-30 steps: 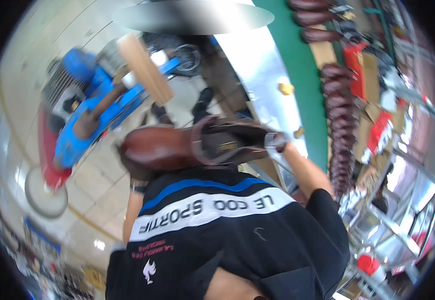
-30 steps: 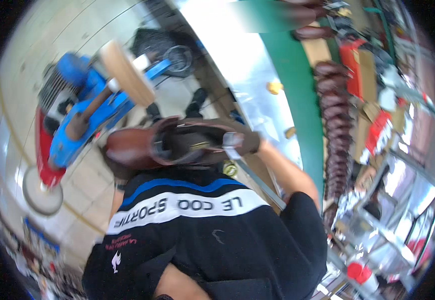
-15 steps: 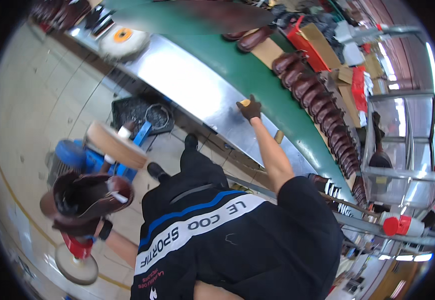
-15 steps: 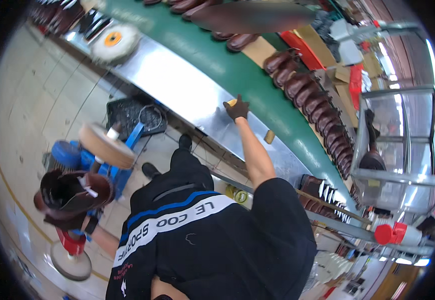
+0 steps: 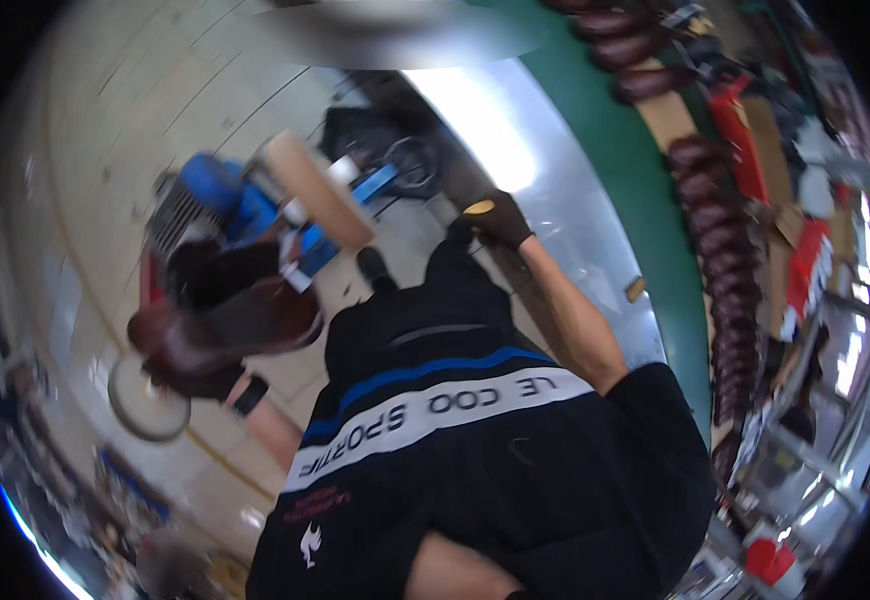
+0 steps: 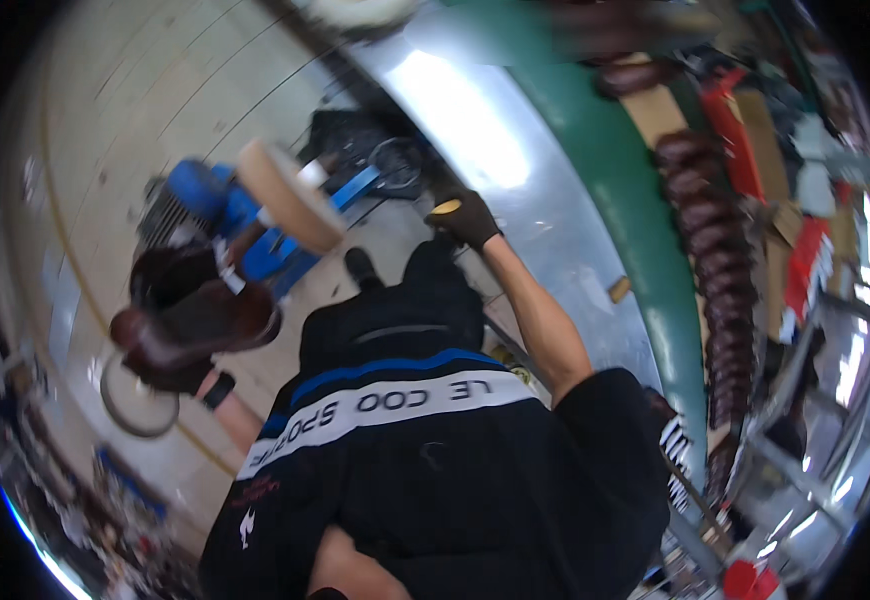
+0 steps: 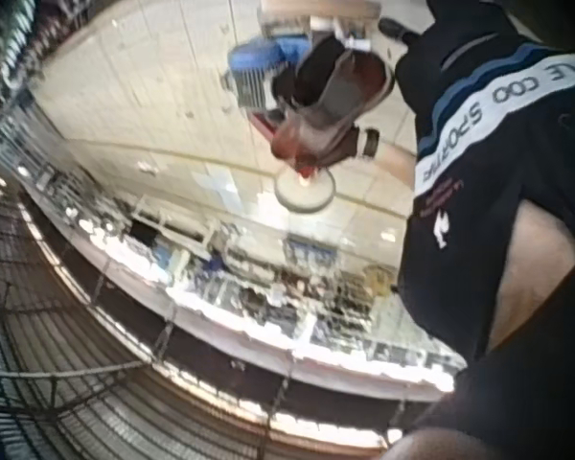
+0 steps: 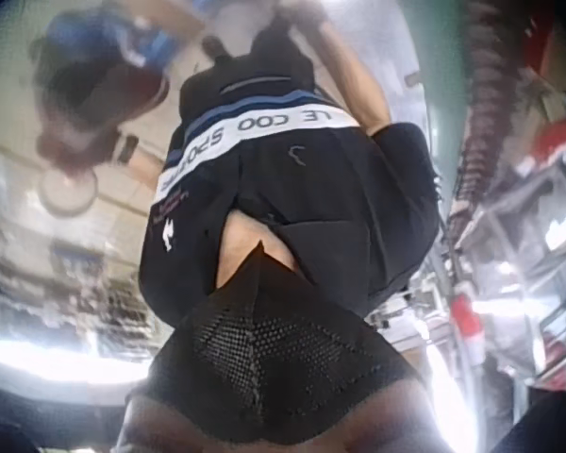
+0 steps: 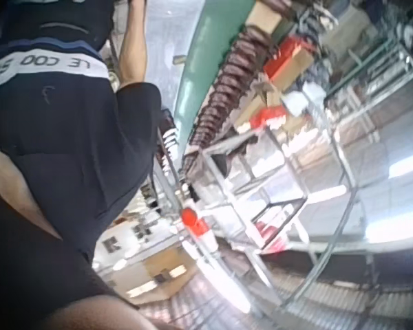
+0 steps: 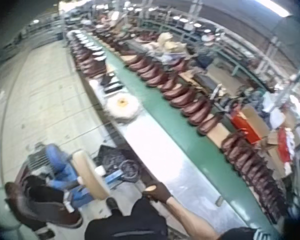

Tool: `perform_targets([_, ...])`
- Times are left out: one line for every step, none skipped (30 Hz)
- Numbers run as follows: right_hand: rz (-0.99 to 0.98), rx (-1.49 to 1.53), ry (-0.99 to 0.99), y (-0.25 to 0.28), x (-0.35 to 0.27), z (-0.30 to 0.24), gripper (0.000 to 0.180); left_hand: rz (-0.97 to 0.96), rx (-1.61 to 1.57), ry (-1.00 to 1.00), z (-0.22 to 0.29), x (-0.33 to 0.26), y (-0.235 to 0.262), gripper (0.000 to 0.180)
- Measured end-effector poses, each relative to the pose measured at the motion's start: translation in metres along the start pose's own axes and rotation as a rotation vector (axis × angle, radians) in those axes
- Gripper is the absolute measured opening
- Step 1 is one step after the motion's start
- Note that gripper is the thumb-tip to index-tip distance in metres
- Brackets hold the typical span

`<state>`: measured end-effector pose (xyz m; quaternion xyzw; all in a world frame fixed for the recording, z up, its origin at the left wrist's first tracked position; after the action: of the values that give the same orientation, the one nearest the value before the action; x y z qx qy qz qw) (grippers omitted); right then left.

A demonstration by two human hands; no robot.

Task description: Polishing and finishing leather boots using a motorized buffing wheel in a factory setting.

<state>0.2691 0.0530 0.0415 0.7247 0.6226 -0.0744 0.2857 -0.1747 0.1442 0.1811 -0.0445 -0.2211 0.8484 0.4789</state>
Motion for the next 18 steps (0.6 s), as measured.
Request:
perform_targets([-0.1,-0.05,0.06,-0.037,-0.001,-0.018,0.025,0.102,0.016,0.014,0.015,-0.016,-0.023,0.046])
perform_targets([-0.148,-0.068,0.046,-0.068,-0.007,-0.037,0.026,0.225,-0.011,0.098,0.023,-0.019,-0.031,0.049])
perform_targets([-0.188,-0.088,0.037,-0.094,-0.009,-0.053,0.027,0.219,0.038,0.072,0.02,-0.017,-0.017,0.051])
perform_targets([-0.252,-0.06,-0.025,-0.111,-0.009,-0.059,0.03,0.23,-0.007,0.113,0.024,-0.019,-0.015,0.054])
perform_targets([-0.316,-0.037,-0.087,-0.128,-0.008,-0.06,0.033,0.244,-0.055,0.153,0.026,-0.024,-0.01,0.056])
perform_targets([-0.218,-0.048,0.055,-0.139,-0.005,-0.061,0.038,0.243,-0.053,0.152,0.029,-0.023,-0.008,0.056])
perform_targets([-0.215,-0.047,0.053,-0.143,-0.003,-0.058,0.038,0.217,-0.016,0.146,0.031,-0.022,-0.003,0.058])
perform_targets([-0.224,-0.06,-0.051,-0.146,-0.001,-0.063,0.038,0.195,0.017,0.134,0.034,-0.021,0.002,0.061])
perform_targets([-0.23,-0.073,-0.158,-0.148,0.0,-0.064,0.037,0.196,0.012,0.133,0.036,-0.021,0.007,0.061])
perform_targets([-0.171,-0.061,-0.095,-0.151,0.001,-0.052,0.036,0.199,-0.002,0.147,0.037,-0.023,0.011,0.06])
perform_targets([-0.171,-0.065,-0.087,-0.153,0.002,-0.054,0.036,0.205,-0.019,0.154,0.04,-0.022,0.016,0.059])
perform_targets([-0.175,-0.089,-0.113,-0.154,0.003,-0.054,0.037,0.225,0.028,0.125,0.042,-0.023,0.019,0.059])
perform_targets([-0.179,-0.114,-0.141,-0.155,0.003,-0.054,0.038,0.229,0.024,0.123,0.042,-0.023,0.024,0.059])
perform_targets([-0.168,-0.115,-0.136,-0.156,0.005,-0.054,0.038,0.232,0.027,0.111,0.04,-0.02,0.028,0.058])
perform_targets([-0.138,-0.137,-0.078,-0.157,0.005,-0.053,0.037,0.237,0.031,0.1,0.038,-0.018,0.03,0.058])
perform_targets([-0.108,-0.159,-0.021,-0.158,0.006,-0.053,0.037,0.23,0.038,0.091,0.036,-0.017,0.032,0.058])
perform_targets([-0.09,-0.161,-0.021,-0.156,0.006,-0.055,0.037,0.219,0.026,0.099,0.035,-0.015,0.029,0.058])
perform_targets([-0.092,-0.13,-0.07,-0.153,0.006,-0.056,0.036,0.227,-0.025,0.143,0.032,-0.014,0.024,0.058])
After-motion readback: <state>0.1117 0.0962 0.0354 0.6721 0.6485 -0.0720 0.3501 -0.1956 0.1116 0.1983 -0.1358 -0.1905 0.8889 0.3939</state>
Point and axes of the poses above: each hand's wrist, its own x-axis towards the middle knuckle, its own y-axis out of the back of the hand, z = x × y, the point moved 2 cm from there along x, towards the middle knuckle, and after that the axes turned 3 degrees about -z, right-handed, at the moved point
